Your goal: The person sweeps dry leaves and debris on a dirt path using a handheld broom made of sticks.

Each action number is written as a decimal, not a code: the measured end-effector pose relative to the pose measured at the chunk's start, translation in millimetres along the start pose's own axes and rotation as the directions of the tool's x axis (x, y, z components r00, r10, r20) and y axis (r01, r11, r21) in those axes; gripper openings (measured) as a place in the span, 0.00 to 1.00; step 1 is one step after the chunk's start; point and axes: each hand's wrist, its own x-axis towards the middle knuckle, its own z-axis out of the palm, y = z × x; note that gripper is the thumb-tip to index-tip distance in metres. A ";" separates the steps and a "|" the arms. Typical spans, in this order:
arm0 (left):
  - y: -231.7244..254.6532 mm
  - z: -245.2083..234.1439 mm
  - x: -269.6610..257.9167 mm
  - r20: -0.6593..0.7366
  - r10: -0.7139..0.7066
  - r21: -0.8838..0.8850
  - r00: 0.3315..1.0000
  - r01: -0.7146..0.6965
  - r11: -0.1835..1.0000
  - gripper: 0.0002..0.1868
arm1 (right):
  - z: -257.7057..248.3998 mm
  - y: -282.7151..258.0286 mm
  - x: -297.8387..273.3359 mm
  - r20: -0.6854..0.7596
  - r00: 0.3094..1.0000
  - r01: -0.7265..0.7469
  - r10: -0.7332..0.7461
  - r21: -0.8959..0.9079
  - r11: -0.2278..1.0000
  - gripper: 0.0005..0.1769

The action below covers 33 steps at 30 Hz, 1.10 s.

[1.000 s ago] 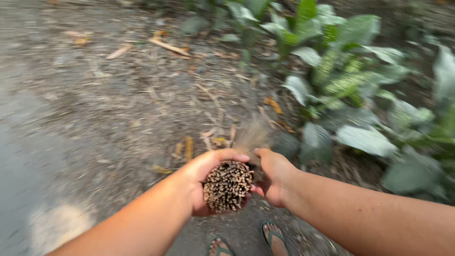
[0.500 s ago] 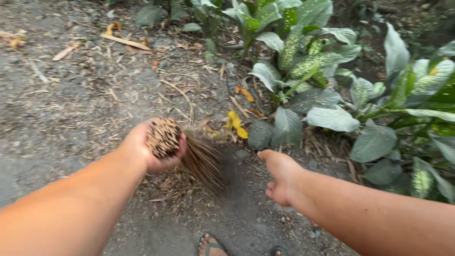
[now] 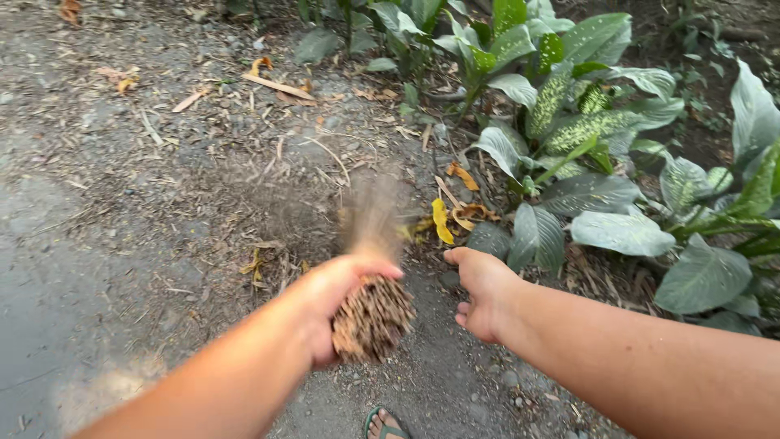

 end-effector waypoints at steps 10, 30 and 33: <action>-19.1 -52.2 -6.9 -0.238 -0.159 -0.432 0.958 0.042 0.901 0.12 | 5.9 -5.7 -4.3 0.025 1.000 0.017 -0.017 -0.029 0.999 0.45; -25.8 -61.9 -63.3 -0.092 -0.044 -0.349 0.995 0.010 0.937 0.14 | 37.9 -8.7 -1.3 0.075 0.996 0.052 -0.046 -0.077 0.996 0.44; -40.9 -74.5 -64.1 -0.023 -0.173 -0.540 0.985 0.134 0.831 0.16 | 42.8 -11.0 -2.7 0.087 0.994 0.066 -0.059 -0.081 0.995 0.44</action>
